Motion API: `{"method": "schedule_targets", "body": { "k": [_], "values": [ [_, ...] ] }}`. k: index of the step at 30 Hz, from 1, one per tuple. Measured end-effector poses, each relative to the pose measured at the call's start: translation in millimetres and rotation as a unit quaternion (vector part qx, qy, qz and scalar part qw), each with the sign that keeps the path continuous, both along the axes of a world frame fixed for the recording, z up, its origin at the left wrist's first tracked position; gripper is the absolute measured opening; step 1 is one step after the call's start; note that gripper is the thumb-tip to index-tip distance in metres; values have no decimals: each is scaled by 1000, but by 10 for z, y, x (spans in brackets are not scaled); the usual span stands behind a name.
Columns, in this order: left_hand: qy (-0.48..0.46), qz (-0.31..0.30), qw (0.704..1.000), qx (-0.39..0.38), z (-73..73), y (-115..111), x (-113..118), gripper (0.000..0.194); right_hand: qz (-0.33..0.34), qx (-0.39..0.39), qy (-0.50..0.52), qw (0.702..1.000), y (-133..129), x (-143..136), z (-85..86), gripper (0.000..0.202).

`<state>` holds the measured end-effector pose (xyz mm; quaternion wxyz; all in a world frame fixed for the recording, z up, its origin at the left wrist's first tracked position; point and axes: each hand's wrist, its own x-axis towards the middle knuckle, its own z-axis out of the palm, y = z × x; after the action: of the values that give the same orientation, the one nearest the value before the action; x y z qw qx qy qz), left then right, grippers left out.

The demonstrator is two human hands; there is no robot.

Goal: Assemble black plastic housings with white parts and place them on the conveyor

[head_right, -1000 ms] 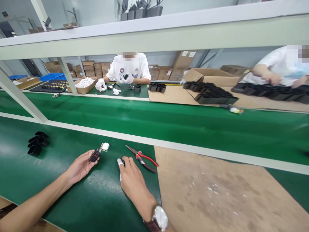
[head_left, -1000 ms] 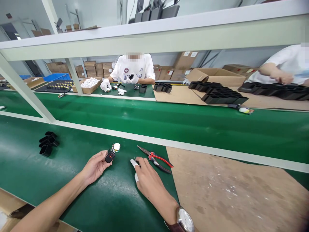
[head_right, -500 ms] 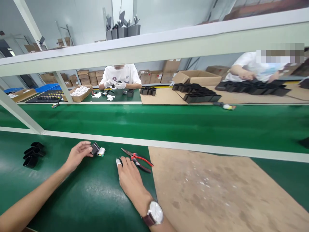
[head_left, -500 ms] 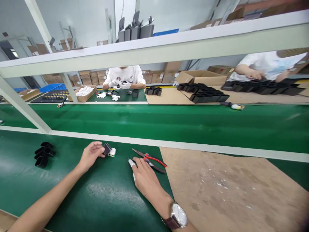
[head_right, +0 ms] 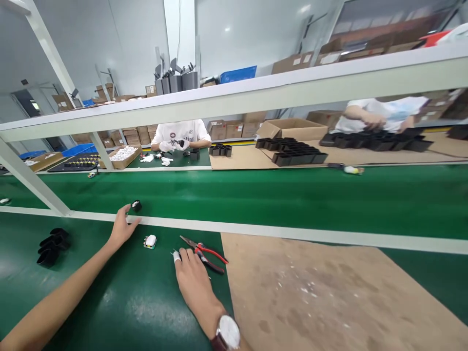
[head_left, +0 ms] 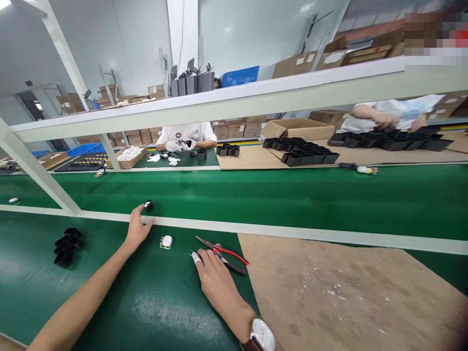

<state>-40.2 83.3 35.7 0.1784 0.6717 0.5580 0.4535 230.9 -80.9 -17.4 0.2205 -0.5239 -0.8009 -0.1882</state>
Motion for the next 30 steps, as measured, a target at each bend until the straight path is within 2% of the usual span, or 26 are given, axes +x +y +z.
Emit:
{"method": "schedule_targets", "body": {
  "k": [3, 5, 6, 8, 10, 12, 14, 16, 18, 19, 21, 22, 25, 28, 30],
  "values": [
    [31, -43, 998, 19, -29, -473, -179, 55, 11, 16, -5, 1000, 10, 12, -32, 47],
    [56, -42, 997, 45, 29, -705, -447, 51, 19, 36, -10, 999, 18, 27, -54, 48],
    [76, -20, 995, 62, 70, -792, -630, 49, 25, 42, -8, 999, 25, 33, -61, 48],
    [135, 64, 984, 97, 144, -931, -1084, 44, 51, 44, 3, 998, 42, 32, -60, 47],
    [219, 162, 954, 124, 171, -1061, -1605, 40, 83, 36, 24, 996, 59, -4, -33, 42],
    [295, 223, 921, 124, 132, -1197, -2106, 39, 105, 26, 47, 993, 80, -80, 17, 34],
    [350, 248, 897, 106, 55, -1319, -2491, 43, 114, 13, 60, 992, 120, -187, 82, 29],
    [370, 245, 892, 85, -1, -1405, -2683, 42, 118, -8, 60, 991, 196, -308, 149, 29],
    [356, 228, 902, 83, 5, -1442, -2635, 40, 121, -41, 59, 990, 310, -430, 207, 31],
    [334, 216, 913, 88, 33, -1446, -2522, 39, 122, -60, 63, 989, 378, -489, 231, 32],
    [269, 174, 942, 96, 118, -1429, -2155, 34, 119, -95, 73, 986, 512, -601, 263, 33],
    [226, 140, 959, 95, 162, -1414, -1925, 30, 119, -109, 77, 984, 568, -651, 272, 31],
    [123, -41, 991, 32, 245, -1350, -1219, 22, 127, -129, 70, 981, 623, -748, 289, 25],
    [67, -201, 976, -43, 225, -1273, -692, 11, 137, -143, 56, 979, 464, -719, 311, 30],
    [43, -264, 961, -69, 167, -1217, -471, 13, 138, -159, 75, 975, 285, -637, 324, 35]
  ]
}}
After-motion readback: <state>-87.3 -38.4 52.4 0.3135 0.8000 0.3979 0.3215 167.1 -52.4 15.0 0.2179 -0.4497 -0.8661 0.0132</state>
